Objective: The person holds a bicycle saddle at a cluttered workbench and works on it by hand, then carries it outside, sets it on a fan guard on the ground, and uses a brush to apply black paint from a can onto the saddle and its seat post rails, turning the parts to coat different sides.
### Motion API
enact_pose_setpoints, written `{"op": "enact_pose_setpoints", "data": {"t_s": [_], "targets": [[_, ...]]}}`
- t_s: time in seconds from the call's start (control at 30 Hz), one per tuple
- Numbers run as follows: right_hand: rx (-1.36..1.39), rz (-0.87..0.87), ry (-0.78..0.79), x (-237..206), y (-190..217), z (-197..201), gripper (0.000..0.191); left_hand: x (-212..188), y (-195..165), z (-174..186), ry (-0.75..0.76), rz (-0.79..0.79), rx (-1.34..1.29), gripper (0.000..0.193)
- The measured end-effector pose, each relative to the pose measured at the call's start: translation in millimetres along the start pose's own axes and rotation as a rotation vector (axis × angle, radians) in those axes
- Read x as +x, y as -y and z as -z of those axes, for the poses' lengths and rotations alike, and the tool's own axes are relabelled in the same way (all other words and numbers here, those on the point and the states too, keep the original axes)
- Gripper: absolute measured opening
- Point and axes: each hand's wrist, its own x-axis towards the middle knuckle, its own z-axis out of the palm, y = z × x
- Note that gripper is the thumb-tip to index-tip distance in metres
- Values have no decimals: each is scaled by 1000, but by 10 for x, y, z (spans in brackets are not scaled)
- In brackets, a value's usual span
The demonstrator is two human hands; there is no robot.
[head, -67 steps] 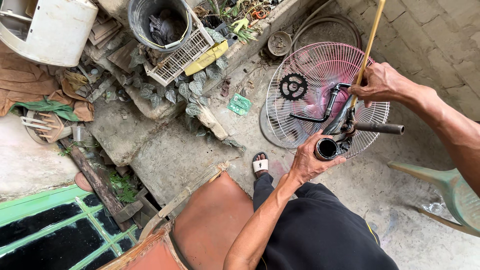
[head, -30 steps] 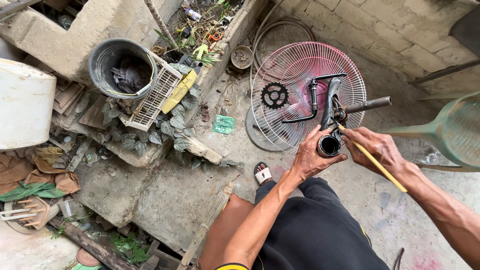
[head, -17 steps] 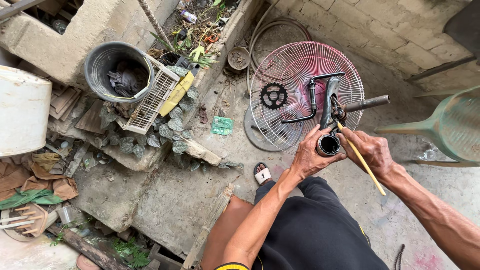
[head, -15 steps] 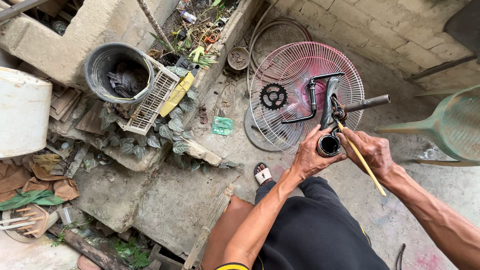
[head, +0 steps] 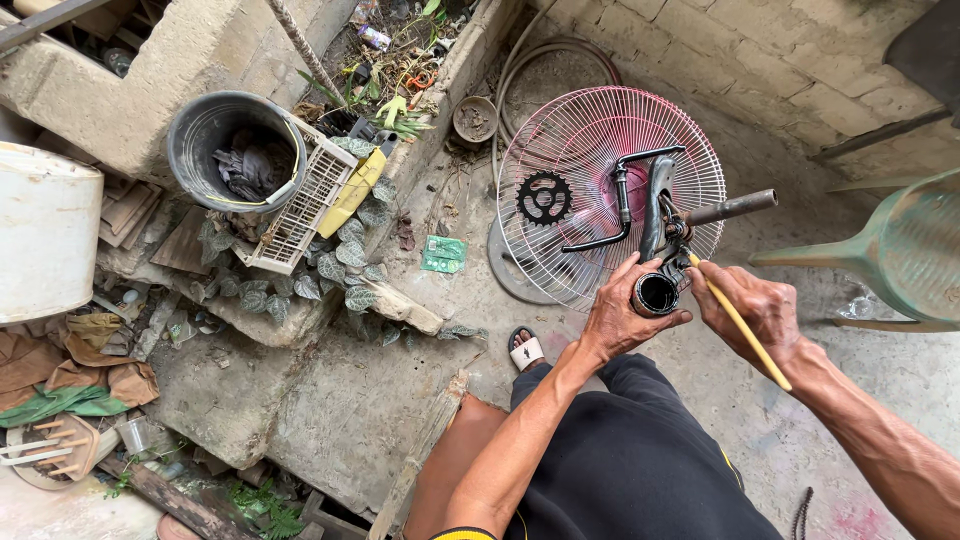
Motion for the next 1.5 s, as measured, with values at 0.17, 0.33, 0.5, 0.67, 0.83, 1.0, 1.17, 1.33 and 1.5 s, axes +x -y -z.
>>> {"op": "enact_pose_setpoints", "data": {"t_s": [0.17, 0.33, 0.5, 0.67, 0.83, 1.0, 1.17, 1.33, 1.5], "targets": [[38, 123, 28, 57, -37, -28, 22, 4, 56, -13, 16, -23, 17, 93], [51, 31, 95, 125, -19, -88, 24, -5, 71, -26, 17, 0, 11, 94], [20, 2, 109, 153, -20, 47, 18, -4, 57, -18, 0, -15, 33, 91], [108, 41, 29, 198, -14, 108, 14, -8, 48, -1, 3, 2, 20, 90], [69, -8, 58, 285, -94, 131, 14, -7, 51, -17, -20, -20, 68, 91], [57, 60, 82, 319, -167, 185, 22, -4, 57, -34, -25, -11, 27, 91], [160, 135, 187, 287, -223, 216, 24, 0, 84, -77, -27, -11, 56, 90], [-180, 359, 295, 359, -277, 223, 22, -12, 95, -91, -44, -4, 51, 90], [73, 199, 320, 518, -183, 84, 27, -10, 79, -88, -47, -14, 49, 90]]}}
